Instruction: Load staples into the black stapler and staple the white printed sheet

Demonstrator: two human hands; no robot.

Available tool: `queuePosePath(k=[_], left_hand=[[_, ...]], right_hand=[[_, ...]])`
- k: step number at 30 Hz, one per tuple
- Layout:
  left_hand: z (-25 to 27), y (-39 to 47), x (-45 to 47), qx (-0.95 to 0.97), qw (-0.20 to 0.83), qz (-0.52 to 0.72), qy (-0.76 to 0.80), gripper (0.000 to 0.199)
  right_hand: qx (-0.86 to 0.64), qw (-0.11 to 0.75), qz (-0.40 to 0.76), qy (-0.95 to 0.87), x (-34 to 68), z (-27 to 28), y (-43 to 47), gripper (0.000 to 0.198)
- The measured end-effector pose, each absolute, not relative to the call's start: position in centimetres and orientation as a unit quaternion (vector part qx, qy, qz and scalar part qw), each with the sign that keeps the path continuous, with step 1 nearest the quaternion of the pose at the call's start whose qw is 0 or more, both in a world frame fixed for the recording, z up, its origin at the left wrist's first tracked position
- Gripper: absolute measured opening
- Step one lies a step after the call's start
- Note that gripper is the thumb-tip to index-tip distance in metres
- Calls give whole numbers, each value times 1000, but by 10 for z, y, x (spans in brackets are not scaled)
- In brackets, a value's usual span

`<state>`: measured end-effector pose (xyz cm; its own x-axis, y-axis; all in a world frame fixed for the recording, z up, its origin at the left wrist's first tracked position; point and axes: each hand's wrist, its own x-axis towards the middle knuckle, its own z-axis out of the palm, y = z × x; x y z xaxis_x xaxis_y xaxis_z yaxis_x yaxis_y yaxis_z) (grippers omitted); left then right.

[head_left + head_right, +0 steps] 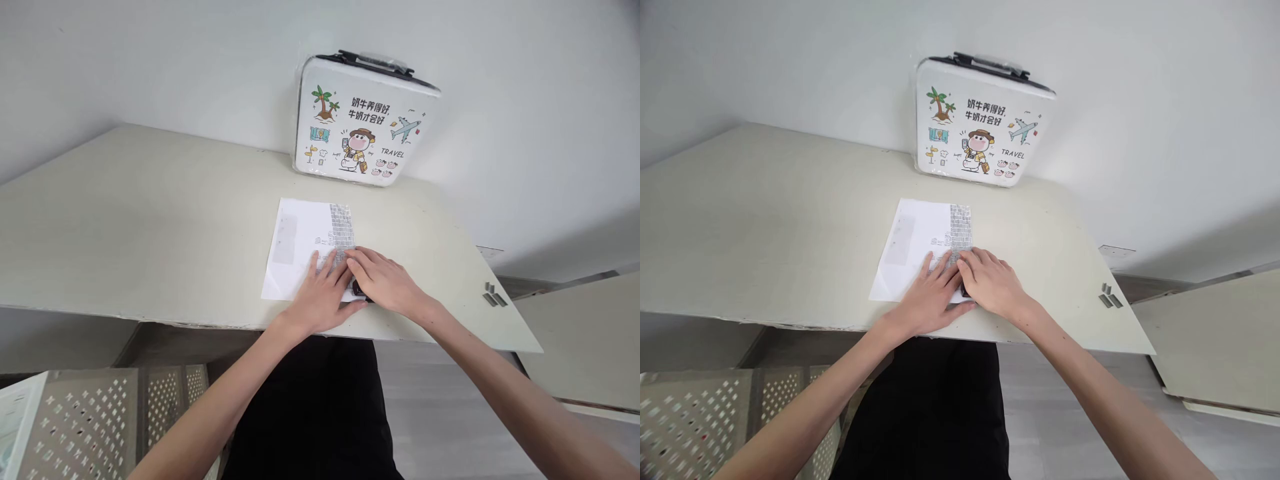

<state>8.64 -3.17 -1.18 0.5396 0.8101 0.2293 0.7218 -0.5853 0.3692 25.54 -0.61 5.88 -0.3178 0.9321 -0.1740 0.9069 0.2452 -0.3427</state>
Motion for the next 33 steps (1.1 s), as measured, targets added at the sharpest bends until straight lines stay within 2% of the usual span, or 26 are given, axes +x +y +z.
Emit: queuePosePath(k=[4,9,13,16,19,22,24,29,33], left_hand=[[-11,-32,88,868,118,190,443,76],[-11,-33,89,856,114,174,473,91],[-11,-32,89,862,106,160,470,91],[-11,-33,89,858,103,168,475,92],[-10,-35,85,852,102,172,484,93],[-10,-37,78,857,98,157,482,94],[-9,-38,74,858,97,146,483,94],[-5,-39,71,860,106,135,481,97],[4,-38,61,864,125,135,469,99]], right_hand=[[-591,17,153,-792,252,52,-5,55],[-588,9,55,-807,245,39,-8,55],[-583,21,2,-812,240,36,-11,54],[-581,50,57,-810,243,43,-11,52],[-580,151,136,-789,254,49,-16,50],[-558,237,146,-782,274,44,-28,55],[-538,253,137,-792,290,36,-37,53],[-492,265,170,-812,332,11,-58,31],[-528,284,174,-781,353,-2,-66,33]])
